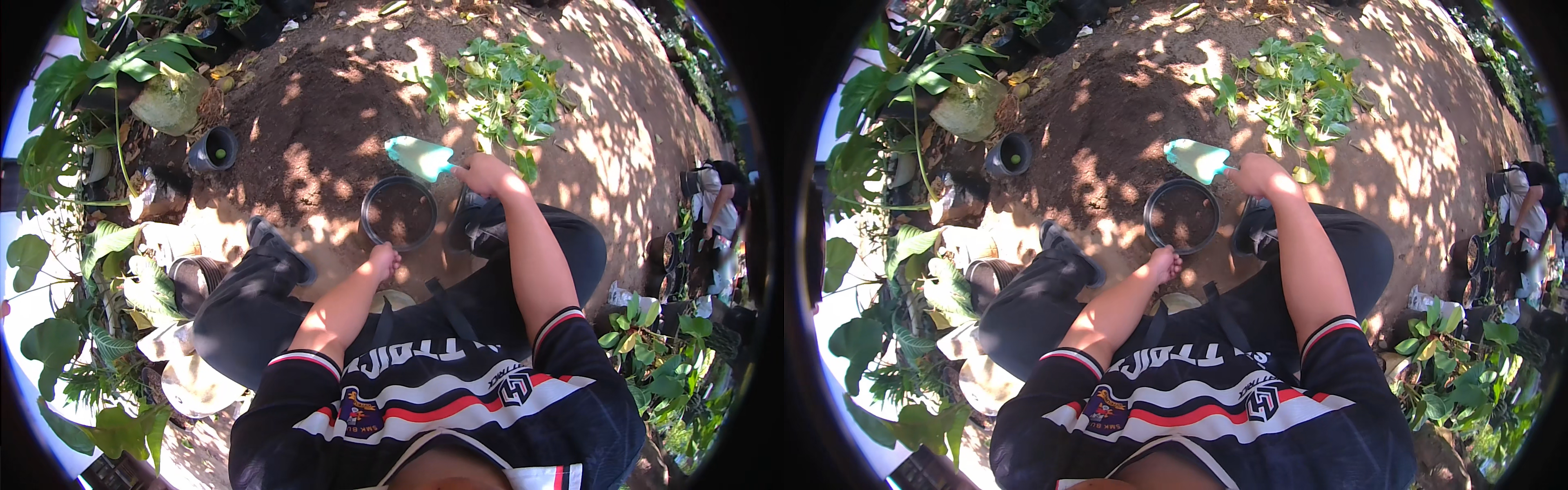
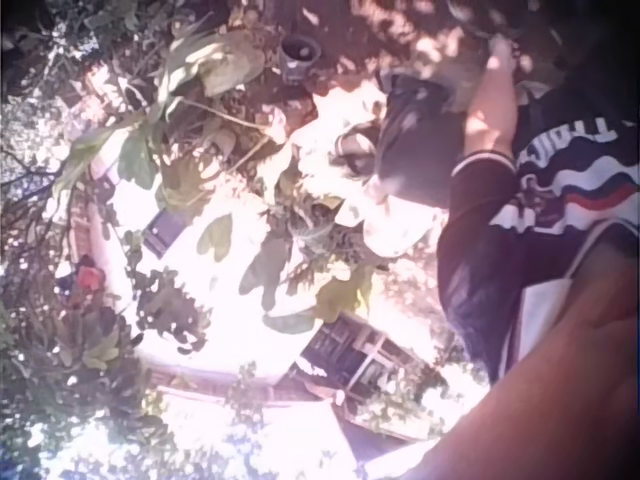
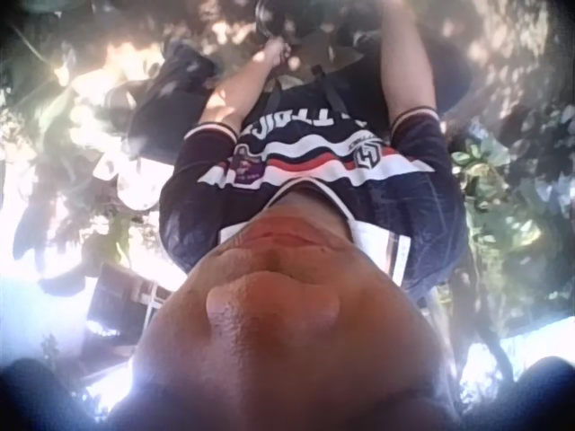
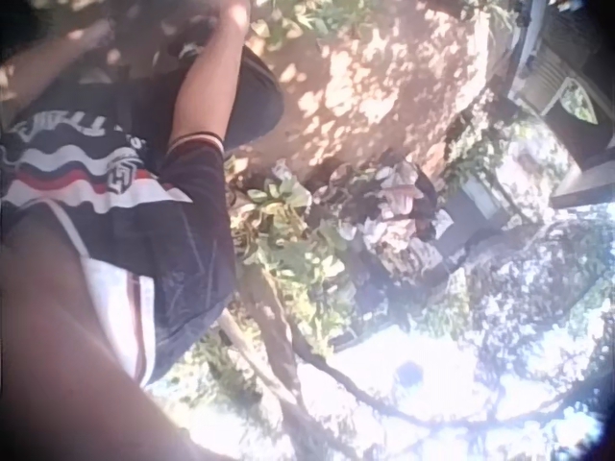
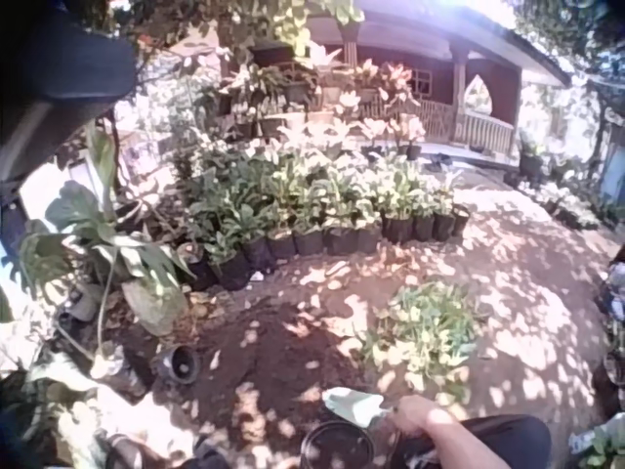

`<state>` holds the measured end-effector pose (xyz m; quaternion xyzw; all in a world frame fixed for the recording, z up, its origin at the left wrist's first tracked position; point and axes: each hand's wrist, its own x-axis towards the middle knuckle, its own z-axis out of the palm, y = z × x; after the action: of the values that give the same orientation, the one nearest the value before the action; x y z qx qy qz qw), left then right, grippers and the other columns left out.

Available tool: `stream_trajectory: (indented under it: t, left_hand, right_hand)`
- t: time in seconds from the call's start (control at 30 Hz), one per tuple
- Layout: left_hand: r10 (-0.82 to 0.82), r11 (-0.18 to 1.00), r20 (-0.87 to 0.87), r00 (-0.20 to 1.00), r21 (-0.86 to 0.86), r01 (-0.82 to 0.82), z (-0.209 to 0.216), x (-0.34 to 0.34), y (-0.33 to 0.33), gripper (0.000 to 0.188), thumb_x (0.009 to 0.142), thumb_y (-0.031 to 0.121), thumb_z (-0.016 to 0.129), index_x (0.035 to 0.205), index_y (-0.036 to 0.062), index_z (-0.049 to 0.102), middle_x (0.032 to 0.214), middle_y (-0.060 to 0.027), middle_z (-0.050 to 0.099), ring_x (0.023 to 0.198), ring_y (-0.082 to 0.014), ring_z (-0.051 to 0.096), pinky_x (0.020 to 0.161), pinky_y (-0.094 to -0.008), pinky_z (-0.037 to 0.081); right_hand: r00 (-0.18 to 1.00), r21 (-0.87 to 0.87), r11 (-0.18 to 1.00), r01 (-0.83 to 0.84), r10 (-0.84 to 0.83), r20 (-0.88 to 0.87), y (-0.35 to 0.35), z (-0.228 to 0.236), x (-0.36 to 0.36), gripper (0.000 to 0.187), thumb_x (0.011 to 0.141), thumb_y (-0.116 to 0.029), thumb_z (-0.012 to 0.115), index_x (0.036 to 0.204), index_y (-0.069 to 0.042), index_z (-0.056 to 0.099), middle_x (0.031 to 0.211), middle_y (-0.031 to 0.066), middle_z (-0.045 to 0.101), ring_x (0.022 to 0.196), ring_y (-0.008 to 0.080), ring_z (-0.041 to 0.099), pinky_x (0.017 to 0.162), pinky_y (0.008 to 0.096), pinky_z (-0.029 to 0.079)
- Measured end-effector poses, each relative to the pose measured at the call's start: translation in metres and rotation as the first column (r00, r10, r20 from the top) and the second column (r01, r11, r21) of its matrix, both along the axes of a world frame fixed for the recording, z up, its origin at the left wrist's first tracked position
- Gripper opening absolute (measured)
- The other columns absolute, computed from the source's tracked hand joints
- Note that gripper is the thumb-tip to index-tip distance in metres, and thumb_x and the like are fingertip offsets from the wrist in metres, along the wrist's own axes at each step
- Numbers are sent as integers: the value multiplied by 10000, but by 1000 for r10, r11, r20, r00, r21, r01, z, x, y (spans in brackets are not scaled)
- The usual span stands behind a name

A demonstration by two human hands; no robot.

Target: The person uses a trowel to fill a black pot with soil, places a small plant into the pot, adds more soil around the plant, and then carries the finished pot to another area.

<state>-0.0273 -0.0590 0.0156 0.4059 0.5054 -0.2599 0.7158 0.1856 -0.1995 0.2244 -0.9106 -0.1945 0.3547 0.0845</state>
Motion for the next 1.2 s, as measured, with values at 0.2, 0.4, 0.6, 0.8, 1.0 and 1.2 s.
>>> stream_trajectory:
  t: [0.2,0.4,0.6,0.8,1.0,1.2]
  left_hand:
    - [-327,938,-71,943,100,332,-11,-1,31,342,905,352,355,732,91,489,580,-8,512,408,-108,440,384,-253,355]
    - [-300,900,39,953,343,270,-15,6,72,452,910,414,362,851,2,538,644,-86,578,425,-135,491,394,-269,382]
    - [-319,870,82,944,420,257,4,7,59,421,936,346,324,910,-34,503,712,-137,624,478,-191,586,432,-299,460]
    - [-327,860,95,940,442,254,-2,5,59,401,941,330,287,943,-12,496,704,-127,618,502,-193,597,514,-309,484]
    - [-315,843,74,946,479,243,0,8,51,403,927,366,272,983,35,497,729,-121,616,552,-203,609,614,-344,479]
    - [-294,836,73,953,503,219,-9,7,47,423,915,388,287,985,20,483,728,-135,609,544,-242,602,624,-379,475]
  right_hand:
    - [998,-15,1000,-24,23,-55,4,0,-4,475,848,-379,462,701,44,622,593,154,593,607,269,612,636,375,476]
    - [965,-154,959,-239,217,-147,1,-10,-13,321,831,-316,528,869,-8,613,651,125,602,536,237,576,535,353,449]
    - [956,-238,934,-268,227,-187,11,-21,-26,317,819,-309,531,878,-11,621,715,157,616,641,281,602,611,384,456]
    - [964,-247,932,-265,249,-97,15,-26,-43,324,819,-304,519,968,-35,619,907,178,619,892,338,573,760,390,441]
    - [976,-279,935,-218,213,-49,4,-25,-64,358,826,-326,507,939,-4,613,811,193,623,808,328,599,718,387,449]
    - [995,-214,972,-95,86,-51,19,-20,-82,367,835,-337,502,925,4,604,665,154,605,602,261,604,582,362,463]
